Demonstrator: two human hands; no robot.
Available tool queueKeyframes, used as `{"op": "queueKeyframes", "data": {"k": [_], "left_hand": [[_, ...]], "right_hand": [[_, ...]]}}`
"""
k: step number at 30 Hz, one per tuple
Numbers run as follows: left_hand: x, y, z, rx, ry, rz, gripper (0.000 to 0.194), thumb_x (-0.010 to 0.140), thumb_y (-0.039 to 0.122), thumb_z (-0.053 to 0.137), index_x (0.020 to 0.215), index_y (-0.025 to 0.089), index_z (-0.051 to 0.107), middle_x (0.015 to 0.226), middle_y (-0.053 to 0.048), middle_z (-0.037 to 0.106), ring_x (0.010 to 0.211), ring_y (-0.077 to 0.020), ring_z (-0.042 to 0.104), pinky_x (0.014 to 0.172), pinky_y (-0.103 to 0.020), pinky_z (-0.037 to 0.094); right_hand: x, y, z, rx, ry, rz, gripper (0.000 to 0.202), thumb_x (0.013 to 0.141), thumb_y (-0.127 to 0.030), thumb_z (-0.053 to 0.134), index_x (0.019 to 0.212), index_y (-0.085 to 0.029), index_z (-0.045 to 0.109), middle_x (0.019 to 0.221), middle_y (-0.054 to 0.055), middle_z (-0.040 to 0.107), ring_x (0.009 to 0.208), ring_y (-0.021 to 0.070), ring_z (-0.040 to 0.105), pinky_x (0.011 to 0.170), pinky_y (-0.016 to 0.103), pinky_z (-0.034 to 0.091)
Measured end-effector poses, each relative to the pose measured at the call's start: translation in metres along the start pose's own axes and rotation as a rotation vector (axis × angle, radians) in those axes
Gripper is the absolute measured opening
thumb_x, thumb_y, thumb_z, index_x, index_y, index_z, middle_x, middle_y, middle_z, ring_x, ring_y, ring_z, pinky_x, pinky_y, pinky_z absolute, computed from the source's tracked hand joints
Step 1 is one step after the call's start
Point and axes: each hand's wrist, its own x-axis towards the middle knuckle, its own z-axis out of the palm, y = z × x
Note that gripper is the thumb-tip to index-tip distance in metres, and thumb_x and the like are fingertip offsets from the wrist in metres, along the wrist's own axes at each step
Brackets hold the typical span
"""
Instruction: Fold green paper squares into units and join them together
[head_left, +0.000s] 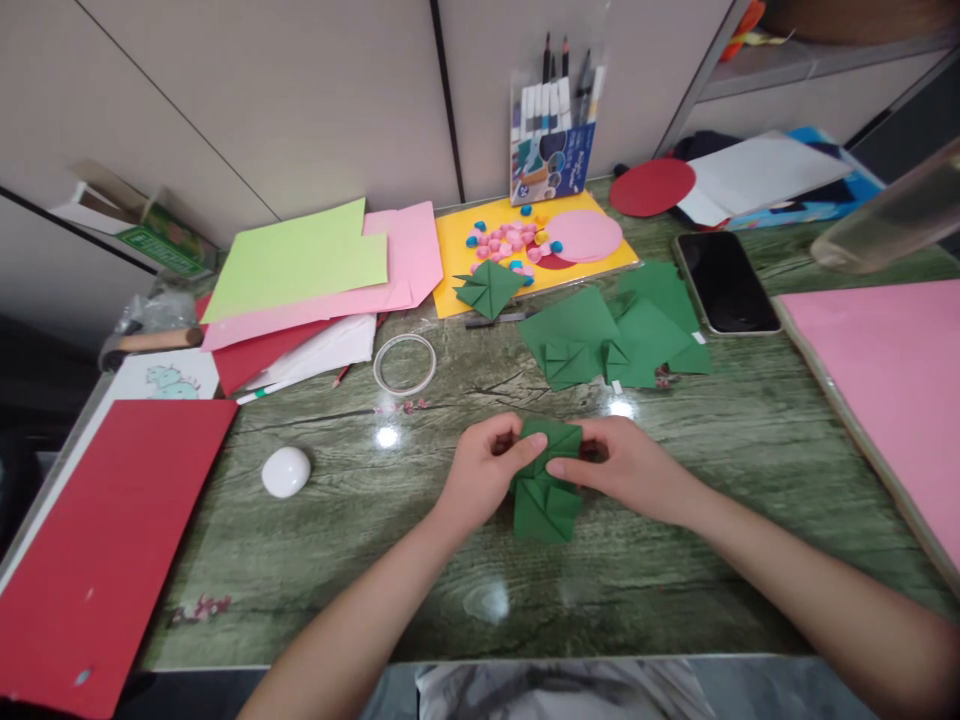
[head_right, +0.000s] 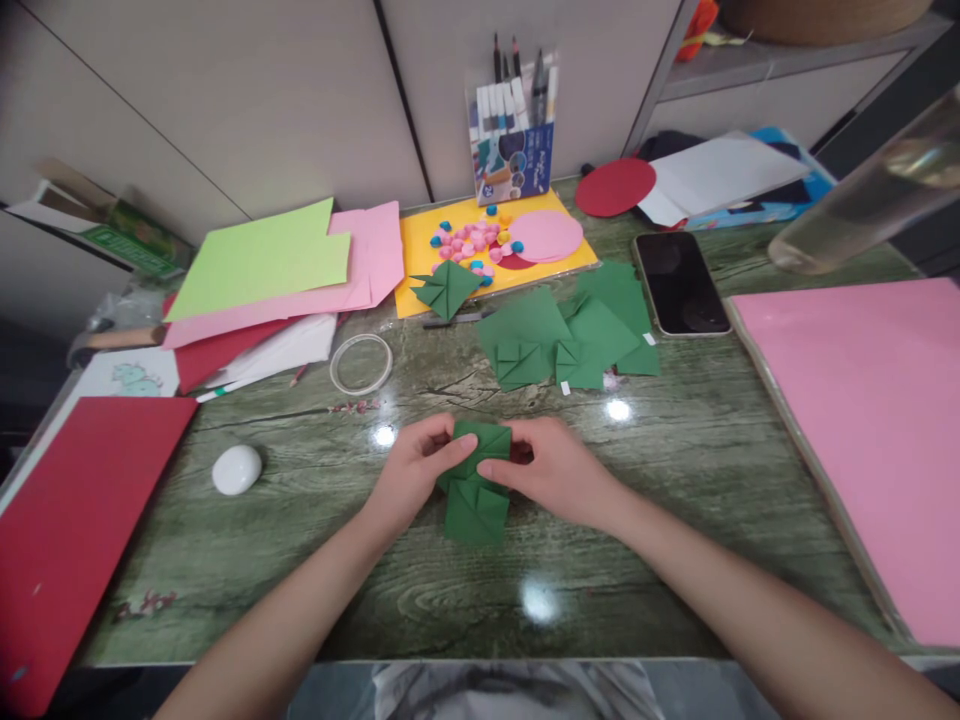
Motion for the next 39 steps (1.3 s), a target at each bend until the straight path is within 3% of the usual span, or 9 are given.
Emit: {"op": "queueKeyframes", "data": {"k": [6, 9, 15, 21, 24, 29, 34, 39], "left_hand": [[0.0000, 0.0059, -0.0003, 0.012, 0.019, -0.006, 0.036, 0.081, 0.041, 0.049, 0.056, 0.016, 0.040, 0.057, 0.004, 0.030, 0.057, -0.0091, 0.029, 0.052, -0.023, 0.023], [0.0000, 0.0068, -0.0014, -0.011, -0.026, -0.021, 0.029, 0.075, 0.037, 0.058, 0.060, 0.016, 0.044, 0.059, 0.004, 0.035, 0.057, -0.0092, 0.033, 0.052, -0.023, 0.025], [-0.0008, 0.0035, -0.0016, 0.009, 0.020, -0.025, 0.035, 0.070, 0.033, 0.064, 0.054, 0.017, 0.037, 0.054, 0.006, 0.027, 0.053, -0.0080, 0.028, 0.050, -0.024, 0.020], [-0.0011, 0.0045, -0.0008, 0.013, 0.013, -0.036, 0.040, 0.078, 0.040, 0.054, 0.052, 0.016, 0.034, 0.055, 0.005, 0.025, 0.053, -0.0086, 0.026, 0.051, -0.024, 0.021], [0.0000, 0.0045, -0.0016, 0.017, 0.009, -0.016, 0.038, 0.080, 0.044, 0.051, 0.056, 0.016, 0.041, 0.057, 0.004, 0.033, 0.056, -0.0093, 0.032, 0.052, -0.023, 0.026], [0.0009, 0.0050, -0.0018, -0.003, -0.050, -0.012, 0.023, 0.069, 0.035, 0.065, 0.068, 0.015, 0.054, 0.066, 0.001, 0.051, 0.065, -0.0126, 0.047, 0.061, -0.024, 0.037], [0.0001, 0.0071, -0.0004, -0.051, 0.022, -0.046, 0.024, 0.068, 0.034, 0.066, 0.061, 0.015, 0.052, 0.061, 0.001, 0.053, 0.061, -0.0122, 0.049, 0.058, -0.024, 0.038], [-0.0009, 0.0044, -0.0005, -0.054, 0.023, -0.013, 0.023, 0.070, 0.035, 0.065, 0.063, 0.015, 0.055, 0.063, 0.001, 0.054, 0.063, -0.0126, 0.050, 0.061, -0.024, 0.039]], "right_hand": [[0.0001, -0.0015, -0.0010, 0.146, -0.045, 0.015, 0.015, 0.076, -0.030, 0.059, 0.071, -0.016, 0.058, 0.064, -0.001, 0.053, 0.060, 0.0121, 0.047, 0.055, 0.024, 0.038], [-0.0002, -0.0017, -0.0009, 0.149, -0.034, 0.018, 0.015, 0.074, -0.029, 0.060, 0.071, -0.015, 0.058, 0.063, -0.001, 0.052, 0.059, 0.0119, 0.046, 0.054, 0.024, 0.036], [0.0006, -0.0018, -0.0002, 0.145, -0.046, 0.022, 0.015, 0.074, -0.029, 0.060, 0.072, -0.015, 0.058, 0.062, -0.001, 0.049, 0.059, 0.0117, 0.044, 0.054, 0.024, 0.035], [0.0003, -0.0006, 0.0000, 0.148, -0.041, 0.020, 0.016, 0.074, -0.030, 0.061, 0.069, -0.016, 0.058, 0.061, -0.002, 0.051, 0.058, 0.0115, 0.046, 0.053, 0.024, 0.037], [0.0004, 0.0004, -0.0008, 0.183, -0.036, 0.017, 0.015, 0.075, -0.031, 0.060, 0.073, -0.016, 0.060, 0.066, -0.001, 0.056, 0.060, 0.0120, 0.049, 0.055, 0.024, 0.040], [0.0016, 0.0040, -0.0004, 0.229, 0.018, 0.011, 0.019, 0.075, -0.033, 0.061, 0.085, -0.017, 0.063, 0.077, 0.002, 0.064, 0.068, 0.0155, 0.056, 0.058, 0.026, 0.044], [0.0030, 0.0053, 0.0005, 0.191, 0.045, 0.002, 0.022, 0.073, -0.036, 0.062, 0.085, -0.018, 0.064, 0.076, 0.003, 0.065, 0.073, 0.0187, 0.059, 0.062, 0.029, 0.047], [0.0015, 0.0054, -0.0005, 0.138, 0.031, 0.013, 0.022, 0.073, -0.039, 0.062, 0.073, -0.016, 0.061, 0.063, 0.001, 0.060, 0.061, 0.0157, 0.056, 0.055, 0.027, 0.044]]}}
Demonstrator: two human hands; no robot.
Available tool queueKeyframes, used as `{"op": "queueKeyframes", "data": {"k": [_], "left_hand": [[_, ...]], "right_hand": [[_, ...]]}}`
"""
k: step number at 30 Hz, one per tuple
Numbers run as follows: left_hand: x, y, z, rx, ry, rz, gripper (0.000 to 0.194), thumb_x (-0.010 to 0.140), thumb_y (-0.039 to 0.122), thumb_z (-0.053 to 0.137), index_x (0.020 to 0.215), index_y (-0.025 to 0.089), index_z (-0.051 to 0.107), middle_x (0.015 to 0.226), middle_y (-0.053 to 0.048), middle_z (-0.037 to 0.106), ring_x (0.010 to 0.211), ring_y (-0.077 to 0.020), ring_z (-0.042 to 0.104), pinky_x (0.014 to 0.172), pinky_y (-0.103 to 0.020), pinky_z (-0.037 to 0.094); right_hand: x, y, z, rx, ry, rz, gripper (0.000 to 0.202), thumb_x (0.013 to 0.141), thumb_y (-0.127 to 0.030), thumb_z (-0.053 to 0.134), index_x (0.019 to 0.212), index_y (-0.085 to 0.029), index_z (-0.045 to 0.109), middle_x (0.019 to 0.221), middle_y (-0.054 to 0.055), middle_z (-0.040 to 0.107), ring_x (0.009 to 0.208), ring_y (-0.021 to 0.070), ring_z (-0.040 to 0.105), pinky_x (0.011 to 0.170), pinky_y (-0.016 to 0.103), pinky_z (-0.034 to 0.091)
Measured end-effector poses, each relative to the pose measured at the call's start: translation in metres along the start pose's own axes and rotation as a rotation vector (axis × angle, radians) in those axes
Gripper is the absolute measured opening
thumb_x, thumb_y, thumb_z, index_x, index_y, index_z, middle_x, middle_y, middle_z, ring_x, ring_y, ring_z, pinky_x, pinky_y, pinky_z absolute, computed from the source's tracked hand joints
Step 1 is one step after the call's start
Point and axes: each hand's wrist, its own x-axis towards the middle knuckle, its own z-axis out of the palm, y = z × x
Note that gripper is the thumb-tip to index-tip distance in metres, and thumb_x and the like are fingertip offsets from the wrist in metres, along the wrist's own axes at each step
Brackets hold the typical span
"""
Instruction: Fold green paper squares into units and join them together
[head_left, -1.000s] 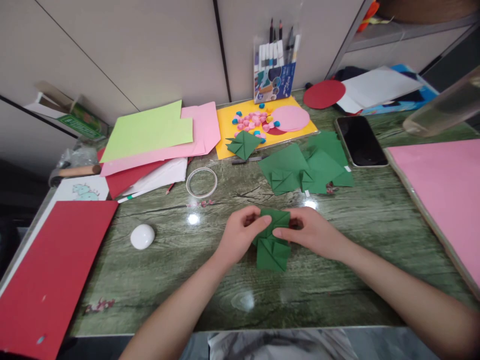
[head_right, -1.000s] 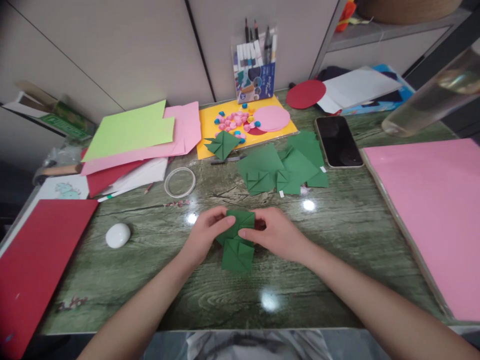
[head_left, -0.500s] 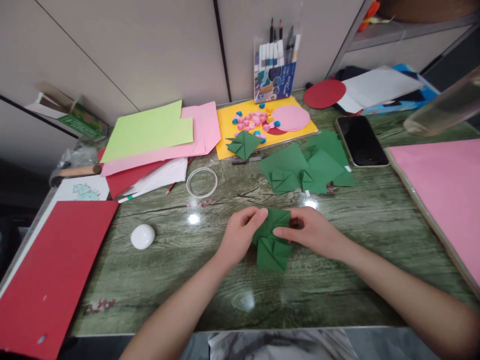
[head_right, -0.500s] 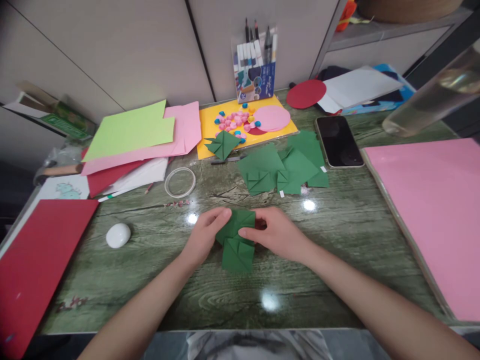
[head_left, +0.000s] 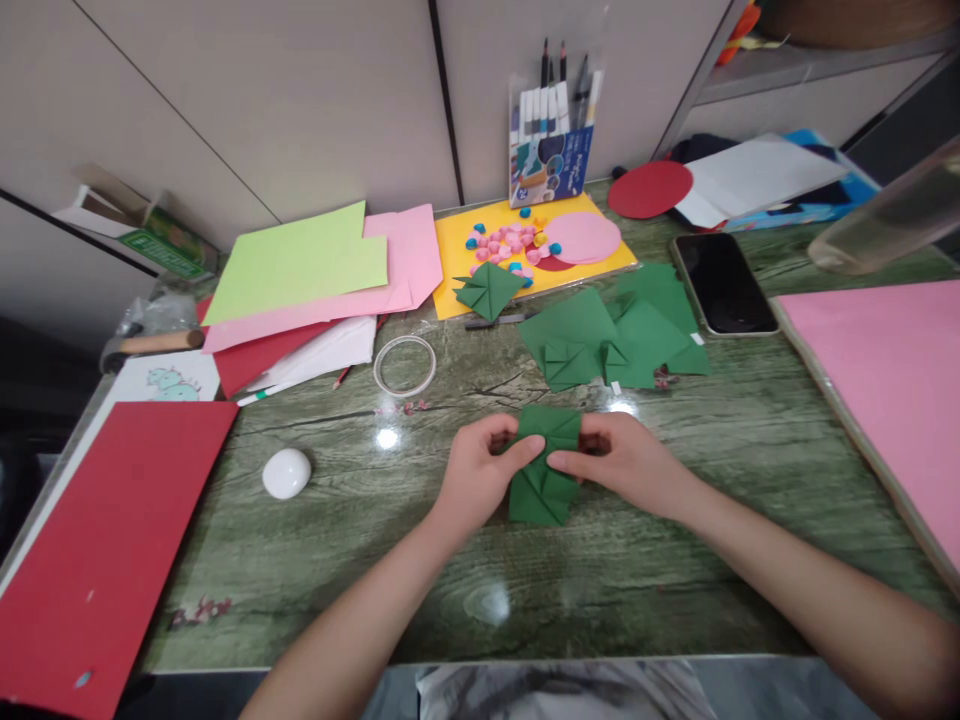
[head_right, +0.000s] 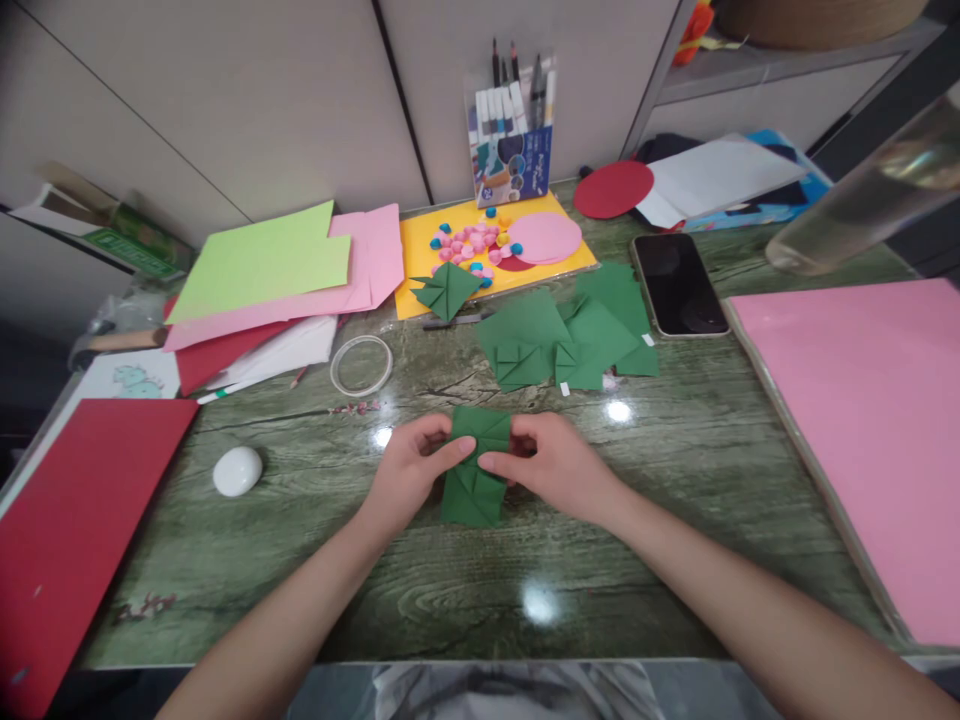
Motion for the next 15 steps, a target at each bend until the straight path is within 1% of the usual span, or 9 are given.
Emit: {"op": "queueKeyframes", "data": {"k": [5, 10, 12, 15], "left_hand": [[-0.0021, -0.0017, -0.0003, 0.055, -0.018, 0.021, 0.022, 0.074, 0.035, 0.061, 0.067, 0.015, 0.055, 0.066, 0.000, 0.055, 0.065, -0.0136, 0.051, 0.063, -0.025, 0.040], [-0.0038, -0.0001, -0.0003, 0.090, -0.010, 0.038, 0.020, 0.075, 0.034, 0.060, 0.070, 0.016, 0.056, 0.069, 0.000, 0.056, 0.068, -0.0139, 0.050, 0.065, -0.025, 0.039], [-0.0037, 0.0008, -0.0002, 0.097, -0.005, 0.047, 0.021, 0.074, 0.034, 0.060, 0.067, 0.016, 0.052, 0.065, 0.002, 0.051, 0.065, -0.0126, 0.047, 0.062, -0.024, 0.038], [-0.0031, 0.0019, 0.0003, 0.108, 0.001, 0.040, 0.024, 0.073, 0.033, 0.061, 0.063, 0.017, 0.047, 0.060, 0.004, 0.043, 0.059, -0.0110, 0.042, 0.056, -0.023, 0.034]], "right_hand": [[-0.0036, -0.0048, 0.0007, -0.038, 0.038, -0.007, 0.024, 0.073, -0.038, 0.063, 0.068, -0.015, 0.058, 0.053, -0.002, 0.052, 0.049, 0.0114, 0.048, 0.047, 0.023, 0.037], [-0.0039, -0.0079, 0.0017, -0.080, 0.060, -0.014, 0.024, 0.074, -0.038, 0.061, 0.067, -0.015, 0.058, 0.052, -0.004, 0.047, 0.048, 0.0100, 0.043, 0.045, 0.023, 0.033], [-0.0033, -0.0065, 0.0011, -0.095, 0.063, -0.019, 0.025, 0.074, -0.038, 0.061, 0.067, -0.015, 0.058, 0.052, -0.004, 0.045, 0.047, 0.0095, 0.041, 0.044, 0.022, 0.031], [-0.0022, -0.0026, -0.0004, -0.081, 0.027, -0.010, 0.025, 0.075, -0.039, 0.060, 0.070, -0.015, 0.058, 0.055, -0.003, 0.047, 0.050, 0.0099, 0.042, 0.046, 0.022, 0.032]]}}
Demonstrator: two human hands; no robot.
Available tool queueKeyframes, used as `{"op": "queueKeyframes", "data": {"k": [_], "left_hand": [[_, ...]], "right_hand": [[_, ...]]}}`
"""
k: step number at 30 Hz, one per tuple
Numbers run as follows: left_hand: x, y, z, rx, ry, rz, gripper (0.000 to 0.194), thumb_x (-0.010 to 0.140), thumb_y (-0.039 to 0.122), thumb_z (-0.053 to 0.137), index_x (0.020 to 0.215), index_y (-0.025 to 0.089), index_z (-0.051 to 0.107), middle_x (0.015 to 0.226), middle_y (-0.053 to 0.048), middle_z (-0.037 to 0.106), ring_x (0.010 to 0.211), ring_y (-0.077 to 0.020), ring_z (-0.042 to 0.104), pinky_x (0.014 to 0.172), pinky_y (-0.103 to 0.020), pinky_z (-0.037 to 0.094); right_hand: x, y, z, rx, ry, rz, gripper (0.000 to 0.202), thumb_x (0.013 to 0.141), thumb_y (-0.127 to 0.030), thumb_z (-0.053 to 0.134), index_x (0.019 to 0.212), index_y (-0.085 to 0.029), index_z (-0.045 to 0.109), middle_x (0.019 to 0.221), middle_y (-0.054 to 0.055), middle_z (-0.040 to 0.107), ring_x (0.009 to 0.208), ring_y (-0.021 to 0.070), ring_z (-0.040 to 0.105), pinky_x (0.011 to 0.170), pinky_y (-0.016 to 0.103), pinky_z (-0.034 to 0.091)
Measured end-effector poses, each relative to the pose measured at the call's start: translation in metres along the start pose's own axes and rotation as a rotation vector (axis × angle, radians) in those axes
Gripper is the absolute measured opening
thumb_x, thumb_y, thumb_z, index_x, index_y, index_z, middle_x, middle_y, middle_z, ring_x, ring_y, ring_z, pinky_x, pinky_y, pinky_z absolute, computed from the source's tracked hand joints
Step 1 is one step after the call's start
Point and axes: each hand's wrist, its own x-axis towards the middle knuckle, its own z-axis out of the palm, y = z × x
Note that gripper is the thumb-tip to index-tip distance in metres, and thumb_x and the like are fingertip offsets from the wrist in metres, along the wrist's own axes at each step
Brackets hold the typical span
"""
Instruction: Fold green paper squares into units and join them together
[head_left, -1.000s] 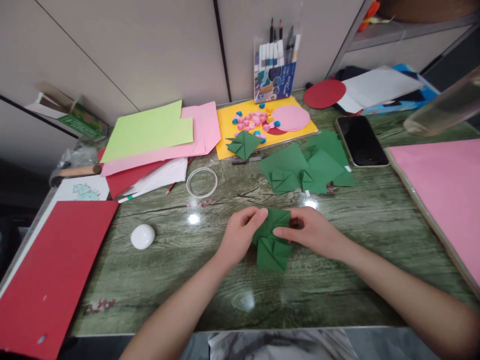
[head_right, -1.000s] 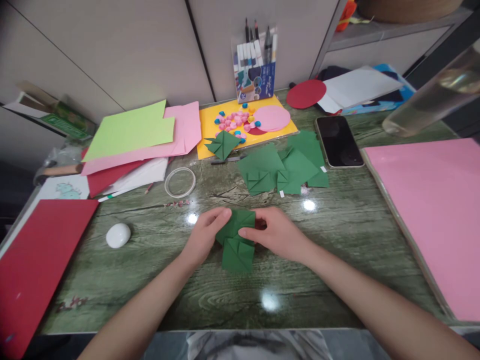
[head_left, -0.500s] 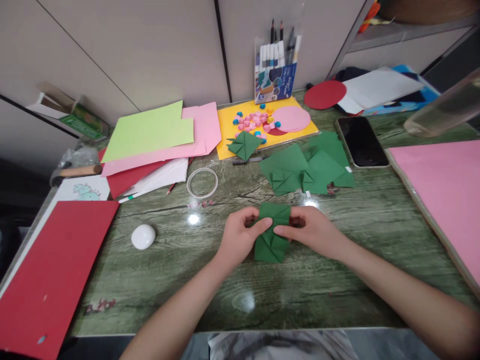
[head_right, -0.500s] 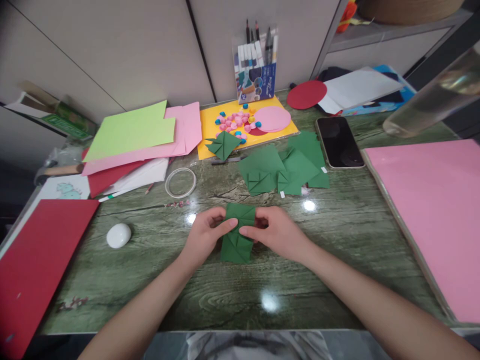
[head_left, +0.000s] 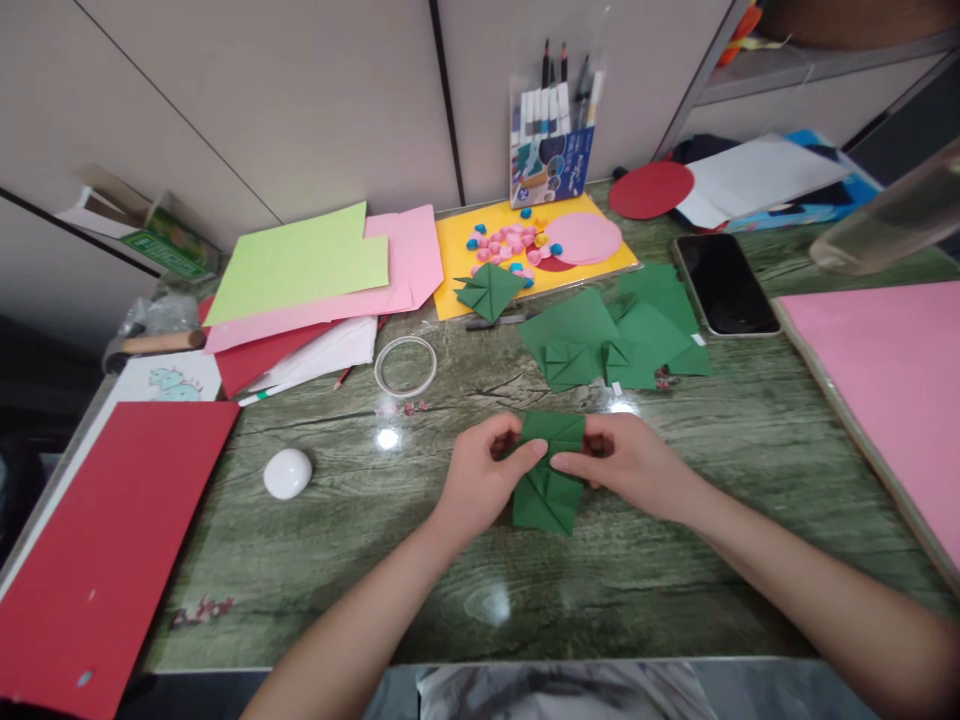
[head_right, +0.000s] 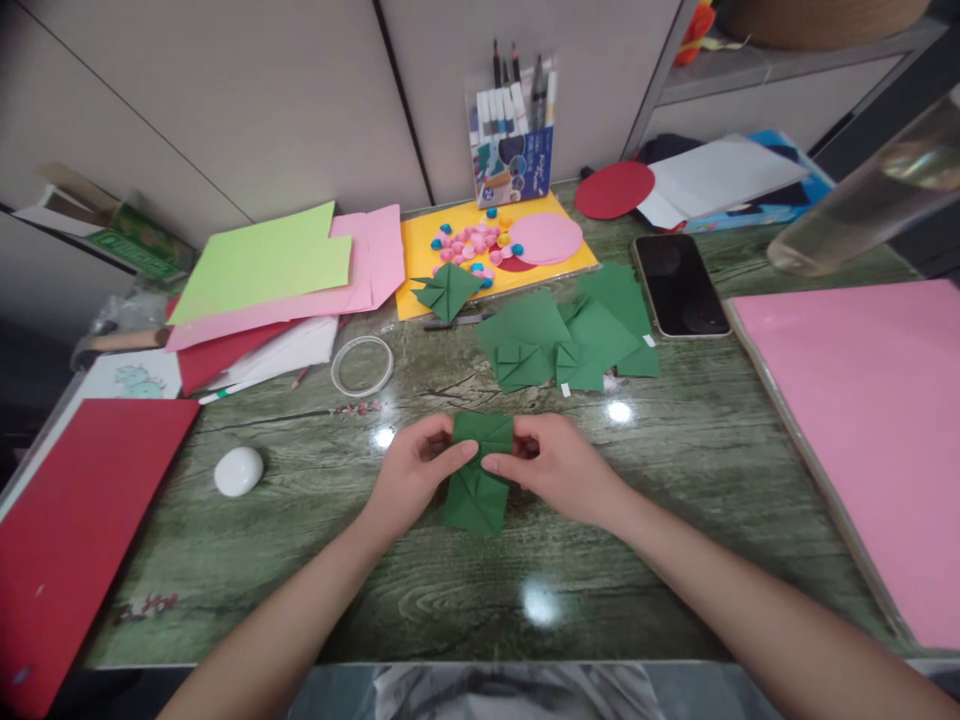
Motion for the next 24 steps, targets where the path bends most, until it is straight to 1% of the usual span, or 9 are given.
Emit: {"op": "queueKeyframes", "data": {"k": [3, 6, 9, 13, 16, 19, 22, 24], "left_hand": [[0.0005, 0.0000, 0.0001, -0.018, -0.005, -0.013, 0.025, 0.072, 0.032, 0.061, 0.061, 0.017, 0.044, 0.059, 0.004, 0.039, 0.058, -0.0100, 0.039, 0.054, -0.022, 0.031], [0.0006, -0.0017, -0.0001, -0.048, -0.002, -0.041, 0.030, 0.070, 0.032, 0.064, 0.056, 0.017, 0.041, 0.055, 0.005, 0.034, 0.054, -0.0090, 0.035, 0.052, -0.022, 0.027], [0.0010, -0.0039, -0.0001, -0.108, -0.016, -0.074, 0.028, 0.068, 0.033, 0.065, 0.057, 0.016, 0.045, 0.055, 0.005, 0.037, 0.054, -0.0095, 0.036, 0.053, -0.023, 0.028], [0.0017, -0.0032, -0.0003, -0.117, -0.040, -0.062, 0.024, 0.073, 0.034, 0.060, 0.062, 0.016, 0.049, 0.059, 0.004, 0.042, 0.058, -0.0103, 0.039, 0.055, -0.023, 0.030], [0.0012, -0.0005, -0.0003, -0.101, -0.042, -0.065, 0.023, 0.073, 0.032, 0.060, 0.063, 0.016, 0.048, 0.059, 0.004, 0.041, 0.057, -0.0100, 0.039, 0.054, -0.022, 0.029], [0.0005, 0.0010, 0.0010, -0.126, -0.009, -0.041, 0.024, 0.074, 0.032, 0.059, 0.063, 0.016, 0.047, 0.059, 0.004, 0.041, 0.057, -0.0095, 0.038, 0.054, -0.022, 0.029], [0.0009, 0.0008, 0.0024, -0.153, 0.031, -0.020, 0.021, 0.077, 0.034, 0.056, 0.069, 0.016, 0.048, 0.062, 0.004, 0.042, 0.060, -0.0100, 0.040, 0.056, -0.022, 0.032], [0.0017, 0.0002, 0.0026, -0.151, 0.030, -0.025, 0.021, 0.078, 0.035, 0.055, 0.070, 0.017, 0.047, 0.063, 0.004, 0.043, 0.061, -0.0103, 0.041, 0.057, -0.022, 0.033]], "right_hand": [[0.0006, 0.0030, -0.0009, 0.015, -0.044, 0.008, 0.024, 0.075, -0.039, 0.060, 0.072, -0.016, 0.058, 0.059, -0.003, 0.048, 0.054, 0.0108, 0.043, 0.049, 0.023, 0.034], [0.0007, 0.0032, -0.0013, 0.018, -0.089, 0.016, 0.023, 0.074, -0.039, 0.061, 0.071, -0.016, 0.058, 0.058, -0.003, 0.048, 0.054, 0.0109, 0.044, 0.049, 0.023, 0.033], [0.0009, 0.0018, -0.0021, 0.031, -0.117, 0.027, 0.023, 0.073, -0.039, 0.062, 0.071, -0.016, 0.059, 0.055, -0.003, 0.047, 0.052, 0.0104, 0.043, 0.047, 0.022, 0.032], [0.0010, -0.0007, -0.0033, 0.047, -0.112, 0.040, 0.022, 0.073, -0.036, 0.063, 0.067, -0.016, 0.056, 0.053, -0.004, 0.047, 0.049, 0.0094, 0.043, 0.046, 0.022, 0.032], [0.0007, -0.0025, -0.0032, 0.048, -0.123, 0.044, 0.021, 0.073, -0.034, 0.063, 0.067, -0.016, 0.056, 0.053, -0.004, 0.047, 0.049, 0.0092, 0.043, 0.046, 0.021, 0.032], [0.0007, -0.0030, -0.0031, 0.066, -0.121, 0.044, 0.023, 0.074, -0.037, 0.061, 0.066, -0.017, 0.053, 0.055, -0.004, 0.047, 0.050, 0.0098, 0.046, 0.046, 0.022, 0.035], [0.0011, -0.0021, -0.0033, 0.084, -0.096, 0.036, 0.028, 0.076, -0.042, 0.058, 0.064, -0.018, 0.048, 0.054, -0.004, 0.046, 0.050, 0.0110, 0.049, 0.047, 0.023, 0.039], [0.0010, -0.0018, -0.0030, 0.059, -0.067, 0.015, 0.029, 0.077, -0.042, 0.057, 0.063, -0.019, 0.046, 0.053, -0.005, 0.044, 0.050, 0.0108, 0.048, 0.047, 0.023, 0.039]]}}
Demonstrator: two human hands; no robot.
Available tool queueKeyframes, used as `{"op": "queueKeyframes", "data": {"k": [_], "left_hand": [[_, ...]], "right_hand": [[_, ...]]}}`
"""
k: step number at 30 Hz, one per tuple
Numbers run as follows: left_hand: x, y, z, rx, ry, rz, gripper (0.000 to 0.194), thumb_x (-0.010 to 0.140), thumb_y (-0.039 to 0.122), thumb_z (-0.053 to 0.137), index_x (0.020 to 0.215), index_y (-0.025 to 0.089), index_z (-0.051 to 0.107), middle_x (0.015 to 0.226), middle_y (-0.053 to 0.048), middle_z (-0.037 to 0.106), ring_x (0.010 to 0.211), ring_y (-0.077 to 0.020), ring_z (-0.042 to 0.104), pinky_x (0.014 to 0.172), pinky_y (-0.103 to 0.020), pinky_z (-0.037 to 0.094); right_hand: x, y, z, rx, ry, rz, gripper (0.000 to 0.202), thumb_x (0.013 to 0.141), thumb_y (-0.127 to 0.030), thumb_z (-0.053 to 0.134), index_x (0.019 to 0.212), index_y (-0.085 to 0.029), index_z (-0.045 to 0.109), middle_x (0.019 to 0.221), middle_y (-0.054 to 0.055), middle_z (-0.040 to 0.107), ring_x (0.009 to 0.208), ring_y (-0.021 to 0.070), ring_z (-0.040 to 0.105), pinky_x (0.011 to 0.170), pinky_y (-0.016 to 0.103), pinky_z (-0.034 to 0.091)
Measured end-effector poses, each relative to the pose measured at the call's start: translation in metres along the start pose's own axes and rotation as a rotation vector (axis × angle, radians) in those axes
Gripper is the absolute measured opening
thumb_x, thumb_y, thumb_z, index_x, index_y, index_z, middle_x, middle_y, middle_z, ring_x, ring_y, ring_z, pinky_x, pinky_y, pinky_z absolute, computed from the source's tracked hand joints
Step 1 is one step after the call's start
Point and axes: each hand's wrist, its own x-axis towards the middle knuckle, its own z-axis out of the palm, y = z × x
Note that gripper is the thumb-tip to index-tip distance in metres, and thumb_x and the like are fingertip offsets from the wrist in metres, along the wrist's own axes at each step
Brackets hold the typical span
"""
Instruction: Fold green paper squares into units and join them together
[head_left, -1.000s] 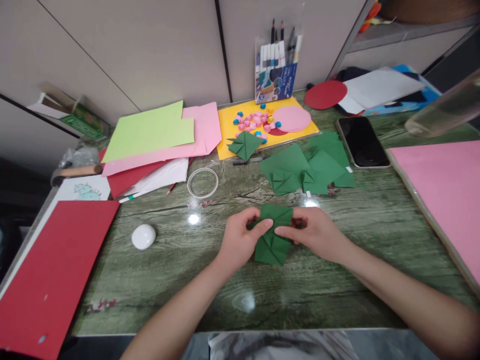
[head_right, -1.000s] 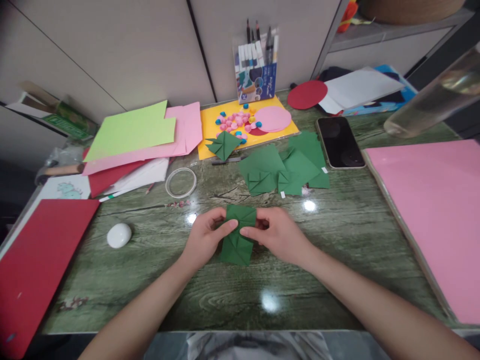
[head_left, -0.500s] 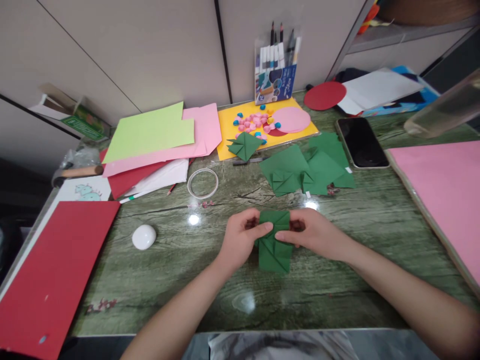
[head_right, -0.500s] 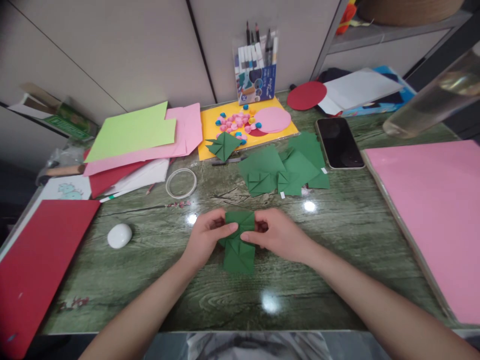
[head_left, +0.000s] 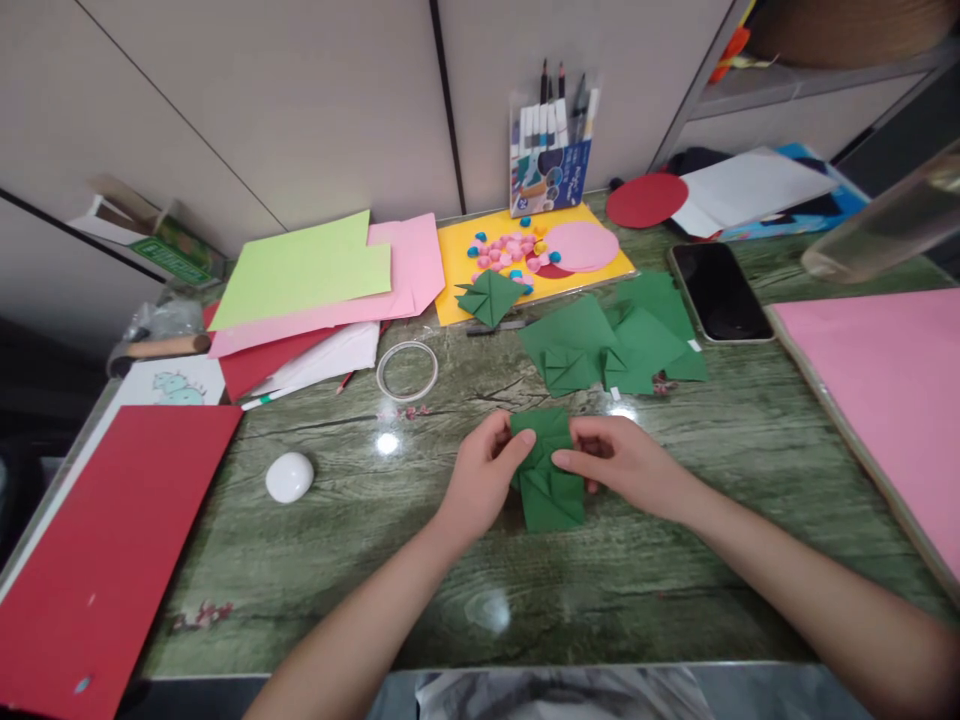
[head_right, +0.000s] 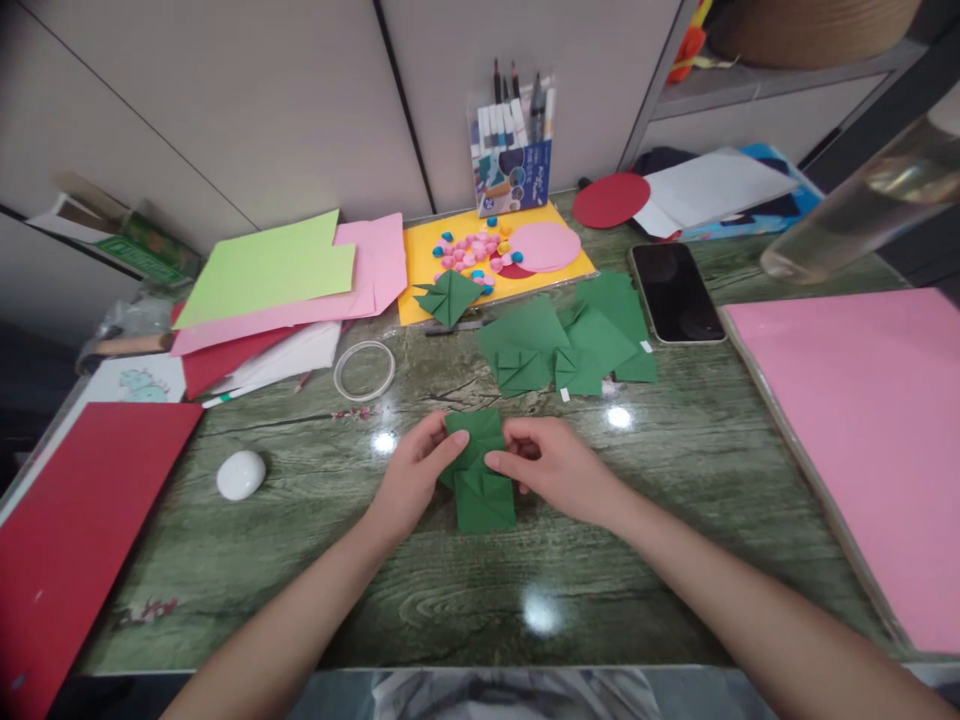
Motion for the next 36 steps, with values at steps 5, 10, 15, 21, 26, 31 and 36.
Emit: {"op": "queueKeyframes", "data": {"k": [5, 10, 15, 21, 26, 31, 36], "left_hand": [[0.0004, -0.0005, -0.0015, 0.042, -0.069, -0.042, 0.021, 0.070, 0.031, 0.065, 0.075, 0.017, 0.051, 0.068, 0.003, 0.052, 0.067, -0.0125, 0.049, 0.062, -0.023, 0.039], [0.0007, -0.0012, -0.0024, 0.040, -0.087, -0.028, 0.024, 0.072, 0.030, 0.065, 0.087, 0.014, 0.056, 0.085, -0.004, 0.062, 0.080, -0.0173, 0.056, 0.073, -0.029, 0.045], [0.0012, -0.0007, -0.0021, 0.124, -0.050, 0.028, 0.024, 0.073, 0.030, 0.064, 0.088, 0.014, 0.057, 0.087, -0.005, 0.063, 0.081, -0.0181, 0.057, 0.072, -0.030, 0.045], [0.0007, -0.0020, -0.0025, 0.137, -0.059, 0.037, 0.024, 0.072, 0.029, 0.064, 0.090, 0.014, 0.057, 0.087, -0.005, 0.063, 0.082, -0.0179, 0.057, 0.074, -0.030, 0.046], [0.0021, -0.0030, -0.0039, 0.160, -0.039, 0.034, 0.024, 0.072, 0.027, 0.064, 0.092, 0.014, 0.058, 0.090, -0.005, 0.064, 0.083, -0.0191, 0.059, 0.074, -0.030, 0.046], [0.0027, -0.0006, -0.0036, 0.149, -0.033, 0.039, 0.022, 0.072, 0.023, 0.063, 0.092, 0.013, 0.058, 0.090, -0.005, 0.065, 0.083, -0.0185, 0.059, 0.074, -0.030, 0.047], [0.0038, -0.0009, -0.0047, 0.194, -0.022, 0.050, 0.020, 0.072, 0.025, 0.064, 0.088, 0.014, 0.057, 0.087, -0.004, 0.065, 0.081, -0.0184, 0.059, 0.070, -0.029, 0.047]], "right_hand": [[-0.0005, -0.0015, 0.0018, -0.069, 0.049, -0.030, 0.032, 0.077, -0.040, 0.057, 0.059, -0.020, 0.041, 0.050, -0.006, 0.040, 0.047, 0.0100, 0.045, 0.046, 0.022, 0.034], [0.0020, -0.0004, 0.0006, 0.006, 0.018, -0.010, 0.030, 0.077, -0.041, 0.057, 0.062, -0.020, 0.042, 0.053, -0.005, 0.043, 0.051, 0.0112, 0.049, 0.049, 0.023, 0.038], [0.0027, -0.0009, -0.0007, -0.004, 0.031, -0.027, 0.030, 0.078, -0.038, 0.057, 0.060, -0.020, 0.040, 0.052, -0.006, 0.042, 0.051, 0.0106, 0.049, 0.050, 0.022, 0.037], [0.0022, -0.0007, 0.0011, -0.040, 0.067, -0.035, 0.030, 0.078, -0.037, 0.057, 0.061, -0.020, 0.040, 0.049, -0.007, 0.043, 0.048, 0.0103, 0.048, 0.048, 0.022, 0.034], [0.0034, 0.0020, -0.0018, 0.024, 0.017, -0.036, 0.032, 0.081, -0.042, 0.053, 0.061, -0.019, 0.045, 0.051, -0.004, 0.049, 0.051, 0.0116, 0.052, 0.050, 0.022, 0.036], [0.0048, 0.0010, -0.0059, 0.064, 0.053, -0.071, 0.037, 0.086, -0.044, 0.045, 0.061, -0.017, 0.052, 0.057, -0.001, 0.054, 0.051, 0.0113, 0.055, 0.050, 0.023, 0.037], [0.0056, 0.0012, -0.0052, 0.060, 0.085, -0.075, 0.031, 0.082, -0.043, 0.052, 0.064, -0.018, 0.054, 0.059, -0.002, 0.054, 0.051, 0.0105, 0.054, 0.050, 0.022, 0.038]]}}
